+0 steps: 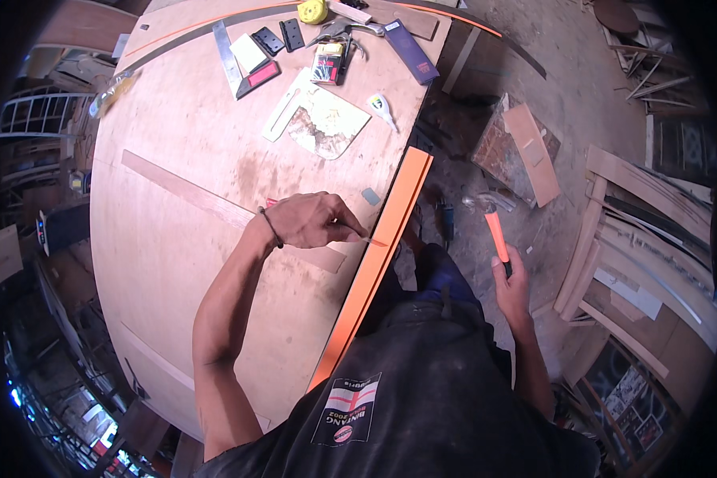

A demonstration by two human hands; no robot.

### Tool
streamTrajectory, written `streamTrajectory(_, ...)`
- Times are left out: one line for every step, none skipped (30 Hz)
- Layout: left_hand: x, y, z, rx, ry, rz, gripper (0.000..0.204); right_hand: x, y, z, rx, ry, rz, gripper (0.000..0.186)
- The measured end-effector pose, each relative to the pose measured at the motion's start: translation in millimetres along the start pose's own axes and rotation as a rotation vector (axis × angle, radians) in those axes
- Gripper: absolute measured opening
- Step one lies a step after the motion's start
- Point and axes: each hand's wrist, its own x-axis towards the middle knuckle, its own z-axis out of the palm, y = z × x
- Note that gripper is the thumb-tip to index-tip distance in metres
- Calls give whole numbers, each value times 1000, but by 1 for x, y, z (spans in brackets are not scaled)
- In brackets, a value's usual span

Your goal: The person applies an orange edge band to the side of a large wooden panel, hammering it into place and then trimming the excess material using a utility knife.

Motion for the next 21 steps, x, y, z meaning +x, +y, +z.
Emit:
streamTrajectory(0, -1, 0, -9, -3, -4, 31, -4, -18, -4, 0, 0, -1, 40)
streamTrajectory(1, -2, 1, -10, -2, -4, 31, -8, -33, -7, -4, 43, -248, 42)
streamTrajectory(2, -4, 1, -15, 2, 16, 31, -11, -48, -11, -10, 84, -495, 43)
streamTrajectory(1, -5, 2, -21, 6, 33, 31, -14, -62, -14, -10, 80, -497, 43)
streamTrajectory(1, -5, 3, -24, 9, 31, 31, -18, -75, -18, -36, 64, -643, 44)
streamTrajectory(-1, -5, 3, -37, 4, 13, 31, -20, -91, -24, -52, 52, -721, 45)
streamTrajectory(0, -4, 2, -47, -5, 2, 31, -24, -106, -29, -70, 46, -793, 46)
streamTrajectory(0, -2, 0, -50, -3, 7, 31, -26, -123, -35, -136, -97, -797, 45)
streamTrajectory(0, 3, -3, -33, -13, -6, 31, -26, -133, -36, -196, -239, -802, 43)
streamTrajectory(-1, 6, -5, -17, -24, -18, 31, -23, -135, -30, -229, -178, -872, 45)
streamTrajectory(-1, 4, -4, -17, -20, -19, 31, -24, -137, -31, -230, -178, -875, 45)
streamTrajectory(0, 0, -1, -33, -3, 18, 30, -24, -140, -33, -306, -207, -883, 47)
streamTrajectory(0, -1, 0, -48, 14, 55, 30, -25, -141, -35, -382, -236, -890, 50)
streamTrajectory(0, -2, -1, -51, 17, 52, 30, -26, -142, -35, -382, -240, -894, 50)
streamTrajectory(-1, 3, -4, -31, 7, 61, 32, -29, -142, -35, -411, -239, -907, 52)
streamTrajectory(-1, 6, -5, -11, -4, 70, 34, -31, -142, -35, -440, -237, -920, 55)
streamTrajectory(0, 6, -4, -13, -6, 70, 34, -32, -141, -34, -440, -238, -918, 55)
streamTrajectory(0, 5, -4, -24, -12, 66, 34, -32, -141, -31, -468, -231, -914, 56)
streamTrajectory(0, 3, -4, -35, -18, 61, 33, -32, -141, -29, -494, -223, -911, 57)
streamTrajectory(0, -1, -2, -36, -19, 62, 33, -32, -141, -27, -495, -224, -909, 57)
streamTrajectory(2, -4, 0, -29, -15, 41, 32, -32, -141, -26, -515, -223, -887, 60)
